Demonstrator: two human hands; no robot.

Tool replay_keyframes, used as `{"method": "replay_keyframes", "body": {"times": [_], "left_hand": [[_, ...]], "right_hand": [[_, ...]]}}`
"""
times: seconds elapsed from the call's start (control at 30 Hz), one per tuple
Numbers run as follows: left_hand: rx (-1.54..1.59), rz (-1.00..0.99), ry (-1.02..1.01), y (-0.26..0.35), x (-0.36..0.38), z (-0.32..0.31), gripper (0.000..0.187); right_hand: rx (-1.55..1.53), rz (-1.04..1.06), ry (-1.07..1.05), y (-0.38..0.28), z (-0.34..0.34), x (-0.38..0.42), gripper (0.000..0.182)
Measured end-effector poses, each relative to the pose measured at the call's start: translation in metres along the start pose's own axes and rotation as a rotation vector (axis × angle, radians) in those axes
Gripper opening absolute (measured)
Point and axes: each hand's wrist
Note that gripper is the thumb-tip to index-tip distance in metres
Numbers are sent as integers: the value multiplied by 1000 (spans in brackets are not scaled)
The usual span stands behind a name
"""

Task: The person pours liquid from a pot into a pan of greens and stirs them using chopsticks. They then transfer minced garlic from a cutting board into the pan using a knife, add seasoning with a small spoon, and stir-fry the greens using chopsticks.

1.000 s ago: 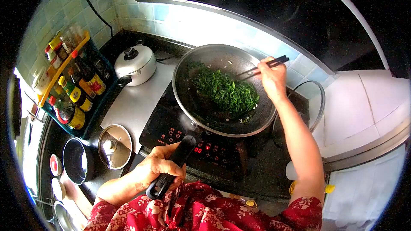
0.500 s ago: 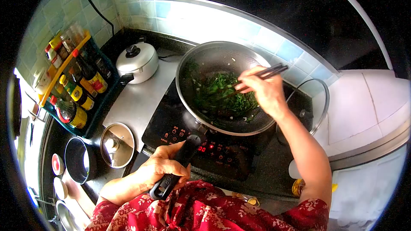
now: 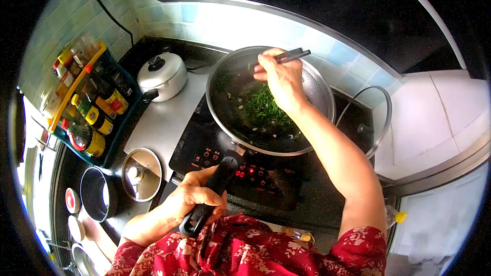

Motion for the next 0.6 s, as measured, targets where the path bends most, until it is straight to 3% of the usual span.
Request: {"method": "replay_keyframes", "body": {"times": [0.03, 0.1, 0.23, 0.3, 0.33, 0.43, 0.5, 0.6], "left_hand": [[-31, -5, 0, 0, 0, 0, 58], [-12, -18, 0, -1, 1, 0, 59], [-76, 5, -5, 0, 1, -2, 62], [-95, 13, -5, 3, 2, -5, 62], [-95, 9, 0, 3, 2, -6, 62], [-127, 5, 3, 2, 1, -3, 62], [-79, 10, 3, 3, 0, -3, 61], [-19, 2, 6, -2, -3, -3, 60]], "right_hand": [[71, -119, -45, -6, 5, 8, 12], [304, -101, -180, -24, 36, 14, 13], [336, -72, -38, -34, 27, 12, 11], [-61, -44, 37, -22, 2, 10, 10], [-92, -18, -22, -17, 6, 9, 10], [23, -23, -118, -6, -2, 18, 9], [315, 10, -244, -11, 40, 15, 13], [330, 4, -43, -24, 42, 13, 11]]}}
Point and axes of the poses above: each hand's wrist, its own x-axis away from the middle knuckle, its own z-axis out of the back of the hand, y = z × x, and after that the axes turned 2 degrees about x, right-handed
